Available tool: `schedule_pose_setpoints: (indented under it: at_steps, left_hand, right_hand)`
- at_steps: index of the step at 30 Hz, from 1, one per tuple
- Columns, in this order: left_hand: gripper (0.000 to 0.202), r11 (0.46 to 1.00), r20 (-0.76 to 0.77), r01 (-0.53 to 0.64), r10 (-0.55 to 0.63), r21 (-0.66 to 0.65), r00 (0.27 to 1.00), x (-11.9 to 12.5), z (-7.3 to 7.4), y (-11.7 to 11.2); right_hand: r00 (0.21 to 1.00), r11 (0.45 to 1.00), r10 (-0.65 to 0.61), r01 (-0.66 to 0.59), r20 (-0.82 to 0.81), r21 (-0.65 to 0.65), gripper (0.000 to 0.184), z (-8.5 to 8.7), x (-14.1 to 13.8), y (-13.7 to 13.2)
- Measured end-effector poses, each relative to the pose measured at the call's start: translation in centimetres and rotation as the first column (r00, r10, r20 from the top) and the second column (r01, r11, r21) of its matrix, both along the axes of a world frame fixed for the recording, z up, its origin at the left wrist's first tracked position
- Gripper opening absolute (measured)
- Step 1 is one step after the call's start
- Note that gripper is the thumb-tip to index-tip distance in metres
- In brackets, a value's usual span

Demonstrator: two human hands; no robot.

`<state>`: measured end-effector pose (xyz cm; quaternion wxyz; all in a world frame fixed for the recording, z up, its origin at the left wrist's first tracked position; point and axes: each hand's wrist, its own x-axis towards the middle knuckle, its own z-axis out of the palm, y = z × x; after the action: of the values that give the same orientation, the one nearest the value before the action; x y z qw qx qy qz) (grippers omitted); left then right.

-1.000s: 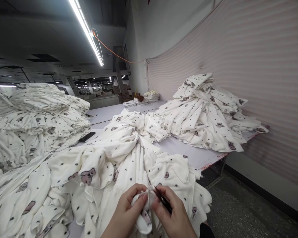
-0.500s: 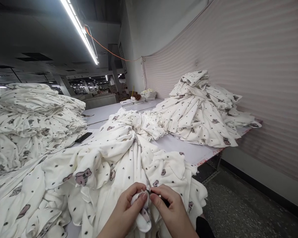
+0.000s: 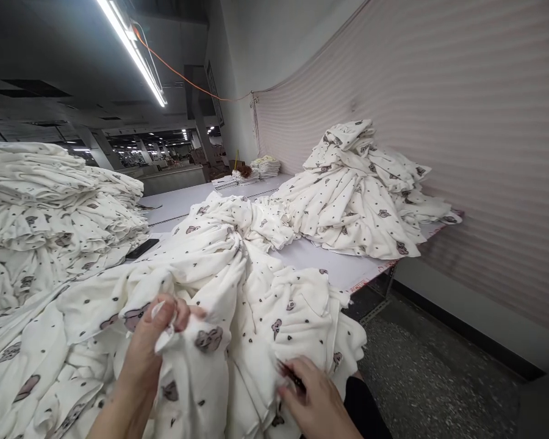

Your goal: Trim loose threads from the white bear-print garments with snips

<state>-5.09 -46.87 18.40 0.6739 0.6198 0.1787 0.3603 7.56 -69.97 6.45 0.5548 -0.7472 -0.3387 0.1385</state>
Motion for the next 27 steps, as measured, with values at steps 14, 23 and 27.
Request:
schedule_pose_setpoints:
  at_steps: [14,23,27]
  left_hand:
    - [0.030,0.560,-0.754,0.583,0.121,0.589,0.645,2.8,-1.7,-8.2]
    - [0.012,0.865,-0.401,0.185,0.020,0.466,0.916,3.0,-2.0,-6.3]
    - [0.011,0.981,-0.186,0.158,-0.135,0.116,0.973,2.3,-1.9,-5.9]
  right_hand:
    - [0.817,0.937,0.236,-0.050,-0.526,0.344,0.030,5.1,1.6,3.2]
    - [0.957,0.960,-0.048,0.124,-0.286,0.253,0.037,1.1,-2.1,1.8]
    - [0.990,0.985,-0.010,0.034,-0.138,0.171,0.013,-1.7,-4.1,2.2]
